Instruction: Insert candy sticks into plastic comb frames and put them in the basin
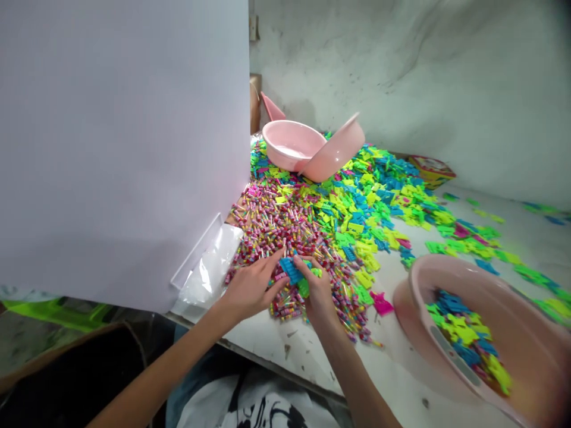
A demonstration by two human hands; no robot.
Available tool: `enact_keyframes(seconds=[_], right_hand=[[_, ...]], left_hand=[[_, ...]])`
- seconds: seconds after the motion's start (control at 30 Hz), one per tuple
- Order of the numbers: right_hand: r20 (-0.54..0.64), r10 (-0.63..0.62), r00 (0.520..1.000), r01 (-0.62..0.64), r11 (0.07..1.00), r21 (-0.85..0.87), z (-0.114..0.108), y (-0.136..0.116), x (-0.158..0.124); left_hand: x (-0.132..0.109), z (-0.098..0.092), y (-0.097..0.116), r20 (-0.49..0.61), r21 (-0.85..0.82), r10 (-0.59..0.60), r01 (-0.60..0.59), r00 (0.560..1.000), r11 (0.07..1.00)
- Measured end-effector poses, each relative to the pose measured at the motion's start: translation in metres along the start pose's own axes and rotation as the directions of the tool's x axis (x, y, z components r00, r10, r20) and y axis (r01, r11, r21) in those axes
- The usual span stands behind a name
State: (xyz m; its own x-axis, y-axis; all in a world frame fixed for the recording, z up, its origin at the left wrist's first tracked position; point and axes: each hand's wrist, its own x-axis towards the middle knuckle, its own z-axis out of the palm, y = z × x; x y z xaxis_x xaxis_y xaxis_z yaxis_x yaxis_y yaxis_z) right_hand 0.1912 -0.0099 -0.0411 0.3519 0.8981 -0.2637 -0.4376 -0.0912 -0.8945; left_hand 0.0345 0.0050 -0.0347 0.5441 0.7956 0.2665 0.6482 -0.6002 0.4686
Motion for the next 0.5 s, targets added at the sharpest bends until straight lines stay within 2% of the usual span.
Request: enact_keyframes(seconds=[0.07,0.13,0.3,0.5], right_hand=[[0.017,0.025,1.000,-0.025,1.000,0.004,-0.002,0.001,0.001],[0.019,0.032,0.999,-0.032,0.999,0.005,-0.002,0.004,0.002],[0.029,0.032,0.999,-0.032,0.999,-0.009,-0.003,0.016,0.002],[0.016,0.107,0.994,-0.107,0.994,-0.006,-0.010,0.028,-0.004]], left_hand=[[-0.001,-0.004,-0.002,0.084,-0.039,0.073,-0.070,0.994,0.997],[-0.003,-0.003,-0.004,0.123,-0.093,0.077,-0.066,0.989,0.994],[-0.014,0.019,-0.004,0.045,-0.275,-0.031,0.042,0.998,0.961],[-0.025,0.041,-0.007,-0.053,-0.359,-0.015,-0.005,0.998,0.933]])
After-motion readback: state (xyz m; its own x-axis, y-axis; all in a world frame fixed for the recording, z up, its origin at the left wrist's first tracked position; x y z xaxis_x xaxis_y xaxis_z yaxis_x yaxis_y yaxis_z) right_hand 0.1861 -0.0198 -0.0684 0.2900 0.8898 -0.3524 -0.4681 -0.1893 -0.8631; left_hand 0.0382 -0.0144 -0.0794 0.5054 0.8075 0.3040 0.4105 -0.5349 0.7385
